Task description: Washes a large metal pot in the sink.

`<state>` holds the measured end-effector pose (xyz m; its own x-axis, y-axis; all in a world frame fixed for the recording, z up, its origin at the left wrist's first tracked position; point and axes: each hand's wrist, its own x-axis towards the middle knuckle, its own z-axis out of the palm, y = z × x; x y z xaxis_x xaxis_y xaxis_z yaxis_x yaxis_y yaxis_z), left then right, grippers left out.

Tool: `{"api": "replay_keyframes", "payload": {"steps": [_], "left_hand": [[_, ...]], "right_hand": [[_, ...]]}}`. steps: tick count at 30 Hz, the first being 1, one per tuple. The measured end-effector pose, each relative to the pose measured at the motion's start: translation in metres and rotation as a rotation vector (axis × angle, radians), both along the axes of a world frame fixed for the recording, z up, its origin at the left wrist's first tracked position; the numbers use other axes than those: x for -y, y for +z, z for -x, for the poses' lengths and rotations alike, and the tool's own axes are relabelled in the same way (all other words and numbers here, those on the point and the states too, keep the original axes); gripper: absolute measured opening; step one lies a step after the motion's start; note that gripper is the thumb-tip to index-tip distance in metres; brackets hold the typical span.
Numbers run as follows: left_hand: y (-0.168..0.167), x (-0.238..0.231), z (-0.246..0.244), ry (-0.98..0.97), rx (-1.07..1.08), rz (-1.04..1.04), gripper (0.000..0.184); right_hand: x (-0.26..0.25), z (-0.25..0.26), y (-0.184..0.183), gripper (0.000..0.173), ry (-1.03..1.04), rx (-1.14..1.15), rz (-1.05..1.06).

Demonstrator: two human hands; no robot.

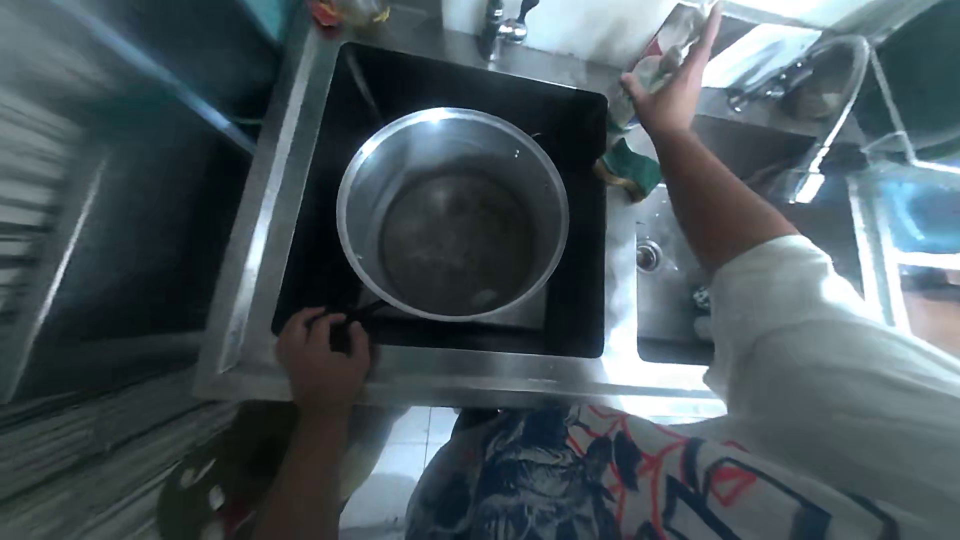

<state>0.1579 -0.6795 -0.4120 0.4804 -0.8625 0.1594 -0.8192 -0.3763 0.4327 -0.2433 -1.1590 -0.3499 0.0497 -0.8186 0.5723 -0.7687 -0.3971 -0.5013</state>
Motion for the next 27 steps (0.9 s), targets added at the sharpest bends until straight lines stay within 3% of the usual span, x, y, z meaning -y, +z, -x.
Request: {"api": "replay_keyframes", "payload": {"steps": [2, 4, 7, 13, 17, 20, 23, 27], "left_hand": [[0.001, 0.0, 0.001, 0.004, 0.011, 0.013, 0.043], [0.004, 0.001, 0.002, 0.007, 0.013, 0.031, 0.041], [0.005, 0.001, 0.0, -0.001, 0.01, 0.017, 0.038], [0.015, 0.015, -0.003, -0.024, -0.098, -0.111, 0.043], [0.036, 0.05, -0.006, 0.147, -0.333, -0.24, 0.081], [0.037, 0.081, -0.006, 0.31, -0.512, -0.368, 0.109], [0.023, 0.104, -0.007, 0.424, -0.592, -0.445, 0.116], [0.005, 0.105, -0.008, 0.423, -0.518, -0.372, 0.099]], "right_hand": [[-0.033, 0.008, 0.015, 0.102, -0.043, -0.017, -0.12], [-0.081, 0.013, 0.034, 0.07, -0.011, -0.166, -0.437], [-0.105, 0.016, 0.018, 0.053, 0.166, -0.465, -0.777], [-0.093, 0.016, -0.009, 0.048, 0.115, -0.599, -0.789], [-0.128, -0.025, 0.022, 0.048, 0.062, -0.625, -0.649], [-0.171, -0.095, 0.038, 0.046, 0.233, -0.554, -0.556], [-0.185, -0.17, -0.006, 0.041, 0.573, -0.654, -0.716], [-0.183, -0.234, -0.138, 0.049, 0.893, -0.863, -1.005]]}}
